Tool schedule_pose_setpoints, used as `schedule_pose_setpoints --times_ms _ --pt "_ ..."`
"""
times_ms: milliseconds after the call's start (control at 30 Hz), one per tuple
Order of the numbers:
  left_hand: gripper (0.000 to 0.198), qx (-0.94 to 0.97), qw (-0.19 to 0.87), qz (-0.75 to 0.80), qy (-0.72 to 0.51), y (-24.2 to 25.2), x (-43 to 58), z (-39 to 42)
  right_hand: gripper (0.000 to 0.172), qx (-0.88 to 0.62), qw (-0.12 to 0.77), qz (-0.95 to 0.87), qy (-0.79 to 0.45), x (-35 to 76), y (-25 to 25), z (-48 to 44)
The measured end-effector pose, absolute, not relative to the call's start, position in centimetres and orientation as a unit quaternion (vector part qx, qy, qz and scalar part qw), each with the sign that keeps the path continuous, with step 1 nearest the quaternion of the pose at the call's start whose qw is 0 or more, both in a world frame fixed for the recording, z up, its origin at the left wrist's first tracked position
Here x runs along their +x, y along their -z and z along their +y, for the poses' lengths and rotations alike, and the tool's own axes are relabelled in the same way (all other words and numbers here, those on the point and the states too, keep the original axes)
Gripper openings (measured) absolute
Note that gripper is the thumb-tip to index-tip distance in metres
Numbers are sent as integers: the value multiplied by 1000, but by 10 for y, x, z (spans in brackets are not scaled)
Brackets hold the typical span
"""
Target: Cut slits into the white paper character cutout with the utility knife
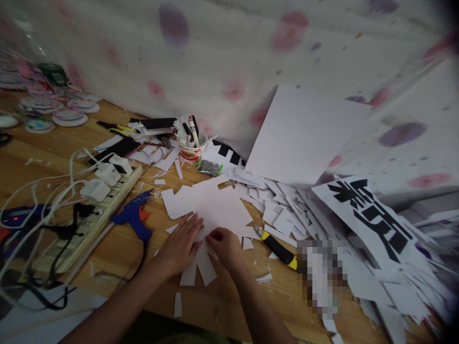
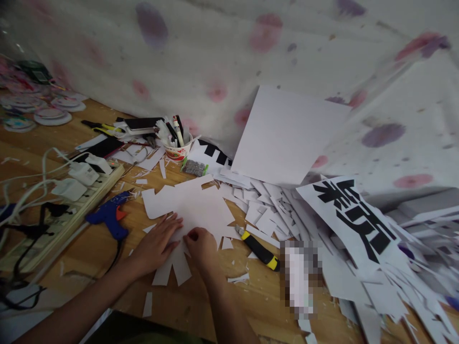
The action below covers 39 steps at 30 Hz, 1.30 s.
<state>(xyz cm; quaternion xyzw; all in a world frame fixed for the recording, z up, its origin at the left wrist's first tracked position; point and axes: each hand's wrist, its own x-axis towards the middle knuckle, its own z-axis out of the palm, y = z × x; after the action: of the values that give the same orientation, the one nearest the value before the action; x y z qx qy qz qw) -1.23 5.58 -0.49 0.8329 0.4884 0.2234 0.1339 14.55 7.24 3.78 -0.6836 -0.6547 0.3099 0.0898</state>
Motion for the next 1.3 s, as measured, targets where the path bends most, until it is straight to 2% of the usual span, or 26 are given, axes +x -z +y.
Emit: schedule_pose_setpoints --times_ms 533,767,967,1033,1100,1167,1200,1267,1300 --pt "46 835 144 484 -217 8 -13 55 10 -662 73 -668 -332 128 -49 73" --pt "49 831 172 479 -224 4 -15 55 16 -684 62 -666 -291 133 -57 74" --pt "51 825 177 486 -227 0 -14 55 10 -654 52 -705 -270 135 -52 69" --pt "52 825 176 488 -225 -1 -13 55 13 -667 90 -680 -291 142 -55 72" --pt "52 826 174 488 -222 0 -13 54 18 -674 170 -627 -352 158 -63 82" --pt "52 827 172 489 -218 0 -13 54 21 -649 288 -558 -429 180 -72 95" --pt "52 826 172 490 -217 1 -13 54 22 -637 374 -495 -457 192 -76 102" --pt "51 826 173 489 -221 0 -14 54 27 -617 543 -346 -453 212 -80 112" --pt "51 826 173 487 -227 -1 -14 54 30 -610 583 -292 -450 220 -79 114"
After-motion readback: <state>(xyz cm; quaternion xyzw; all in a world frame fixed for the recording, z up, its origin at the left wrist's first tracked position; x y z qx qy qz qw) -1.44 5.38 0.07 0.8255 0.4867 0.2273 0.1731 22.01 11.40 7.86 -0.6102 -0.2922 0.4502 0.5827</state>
